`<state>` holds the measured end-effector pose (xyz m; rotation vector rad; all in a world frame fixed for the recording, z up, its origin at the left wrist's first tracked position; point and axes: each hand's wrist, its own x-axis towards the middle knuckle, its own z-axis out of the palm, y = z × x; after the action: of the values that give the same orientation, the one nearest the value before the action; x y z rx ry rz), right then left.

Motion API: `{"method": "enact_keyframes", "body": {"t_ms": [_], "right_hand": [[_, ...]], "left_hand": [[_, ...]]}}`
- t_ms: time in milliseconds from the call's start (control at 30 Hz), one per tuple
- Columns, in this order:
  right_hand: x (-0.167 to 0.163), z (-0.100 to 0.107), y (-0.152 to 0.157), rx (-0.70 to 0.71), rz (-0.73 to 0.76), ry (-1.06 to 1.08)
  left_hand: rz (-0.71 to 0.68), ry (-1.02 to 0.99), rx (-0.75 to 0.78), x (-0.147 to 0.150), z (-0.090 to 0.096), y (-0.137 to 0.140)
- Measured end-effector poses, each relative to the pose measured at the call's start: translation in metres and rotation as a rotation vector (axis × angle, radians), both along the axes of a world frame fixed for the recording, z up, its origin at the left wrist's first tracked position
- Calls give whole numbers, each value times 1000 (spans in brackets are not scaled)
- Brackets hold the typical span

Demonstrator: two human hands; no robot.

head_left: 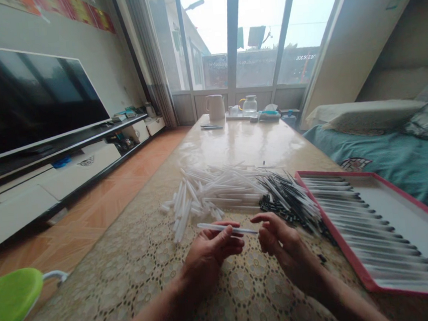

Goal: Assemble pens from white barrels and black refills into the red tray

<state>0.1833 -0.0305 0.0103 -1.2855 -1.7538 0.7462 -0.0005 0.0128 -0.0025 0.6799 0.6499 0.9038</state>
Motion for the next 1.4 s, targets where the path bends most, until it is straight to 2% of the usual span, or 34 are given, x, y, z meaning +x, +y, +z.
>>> {"method": "enact_keyframes", "body": {"t_ms": [67, 100, 200, 267, 333, 433, 567, 667, 767, 867, 967, 1133, 1400], "right_hand": [[4, 4, 1, -20, 28, 46], [9, 4, 3, -15, -21, 39], [37, -2, 15, 71, -360, -168], [56, -11, 25, 163, -481, -366], [68, -20, 33, 204, -479, -530], [68, -27, 40, 201, -469, -714], [60, -28, 44, 196, -489, -801], [58, -25, 44, 230, -460, -724], [52, -18, 38, 238, -405, -503], [35, -9, 25, 87, -296, -198], [16, -3, 13, -11, -185, -7], [1, -1, 6, 25, -94, 48], [-4, 0, 7, 46, -91, 43]], "left_hand": [[5, -41, -22, -1, 0, 1], [42, -75, -48, -2, 0, 2], [223, -173, -138, -6, 3, 5], [297, -194, -173, -7, 6, 6], [306, -183, -178, -7, 7, 6], [265, -141, -152, -5, 7, 4], [228, -79, -106, -3, 3, 2], [218, -34, -77, -1, 1, 2], [206, 2, -57, 0, 1, 3], [188, 30, -40, 1, 3, 2], [176, 50, -26, 2, 4, 2], [151, 49, -1, 2, 4, 1], [135, 48, 27, 3, 3, 0]]}}
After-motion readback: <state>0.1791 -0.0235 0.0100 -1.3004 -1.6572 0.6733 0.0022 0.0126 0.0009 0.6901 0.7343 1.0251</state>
